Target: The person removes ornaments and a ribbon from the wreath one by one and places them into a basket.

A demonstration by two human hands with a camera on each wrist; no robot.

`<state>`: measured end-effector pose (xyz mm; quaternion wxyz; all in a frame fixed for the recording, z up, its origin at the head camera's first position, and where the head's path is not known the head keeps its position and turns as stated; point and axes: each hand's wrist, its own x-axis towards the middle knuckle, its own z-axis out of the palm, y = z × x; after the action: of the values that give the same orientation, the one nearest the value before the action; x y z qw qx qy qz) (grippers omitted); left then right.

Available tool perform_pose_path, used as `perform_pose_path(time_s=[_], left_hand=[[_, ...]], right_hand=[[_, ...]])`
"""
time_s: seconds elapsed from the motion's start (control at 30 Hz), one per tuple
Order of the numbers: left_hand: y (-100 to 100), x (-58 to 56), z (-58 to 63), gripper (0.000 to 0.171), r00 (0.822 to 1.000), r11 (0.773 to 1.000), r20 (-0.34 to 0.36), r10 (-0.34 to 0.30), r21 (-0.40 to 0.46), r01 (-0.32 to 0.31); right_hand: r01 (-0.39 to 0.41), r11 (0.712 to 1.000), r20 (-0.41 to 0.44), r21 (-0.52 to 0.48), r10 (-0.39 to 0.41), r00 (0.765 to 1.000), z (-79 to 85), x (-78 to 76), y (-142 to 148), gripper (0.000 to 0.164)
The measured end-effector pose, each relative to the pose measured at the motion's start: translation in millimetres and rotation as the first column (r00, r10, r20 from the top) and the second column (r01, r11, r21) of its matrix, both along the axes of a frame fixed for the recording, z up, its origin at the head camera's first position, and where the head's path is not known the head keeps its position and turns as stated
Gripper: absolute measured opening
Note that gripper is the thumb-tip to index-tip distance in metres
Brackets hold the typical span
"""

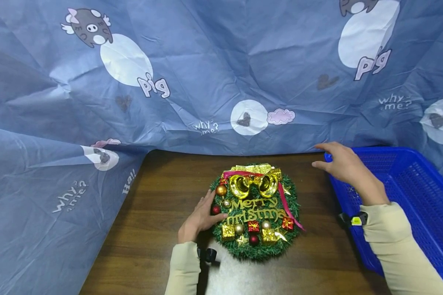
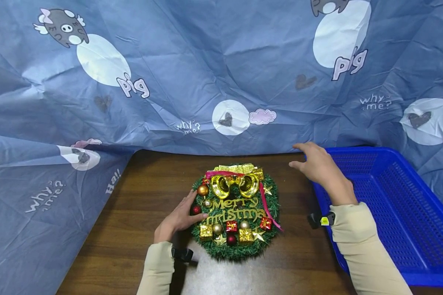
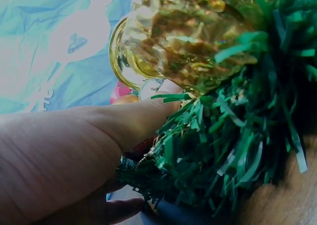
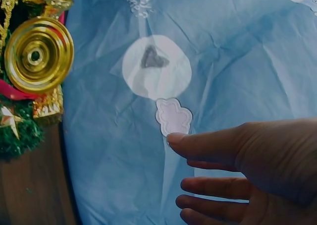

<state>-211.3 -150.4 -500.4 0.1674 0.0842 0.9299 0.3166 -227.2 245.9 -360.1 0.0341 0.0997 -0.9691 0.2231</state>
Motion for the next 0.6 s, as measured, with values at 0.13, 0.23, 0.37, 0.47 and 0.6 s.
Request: perform_pose_path(time_s=[0.13, 0.23, 0.37, 0.47, 0.6], left_hand=[[-0.3, -0.3, -0.8, 0.091, 1.0, 1.0, 0.001, 0.003, 0.001, -0.003], [-0.2, -0.5, -0.9, 0.091, 1.0, 1.0, 0.004, 0.005, 0.001, -0.005], [0.0, -0.6, -0.2, 0.092, 1.0, 1.0, 0.01, 0.007, -0.002, -0.007], [0.3, -0.8, 0.1, 0.092, 1.0, 1.0, 0.008, 0.003, -0.004, -0.003], [0.2, -0.7, -0.5, 0.091, 1.0, 1.0, 0.002, -0.003, -0.008, 0.003]], right_hand=[[-0.016, 1.0, 0.004, 0.0, 0.016, 1.0, -3.0, 2.0, -7.9, 0.055], [-0.037, 0.999, 0.002, 0.001, 0.037, 0.999, -6.0, 3.0, -13.8, 0.054], [-0.06, 0.998, 0.003, -0.008, 0.06, 0.998, -10.0, 5.0, -20.6, 0.053], [-0.065, 0.998, 0.004, -0.009, 0.065, 0.998, -13.6, 6.4, -24.0, 0.053], [-0.069, 0.998, 0.005, -0.012, 0.069, 0.998, -18.2, 8.2, -27.8, 0.052]])
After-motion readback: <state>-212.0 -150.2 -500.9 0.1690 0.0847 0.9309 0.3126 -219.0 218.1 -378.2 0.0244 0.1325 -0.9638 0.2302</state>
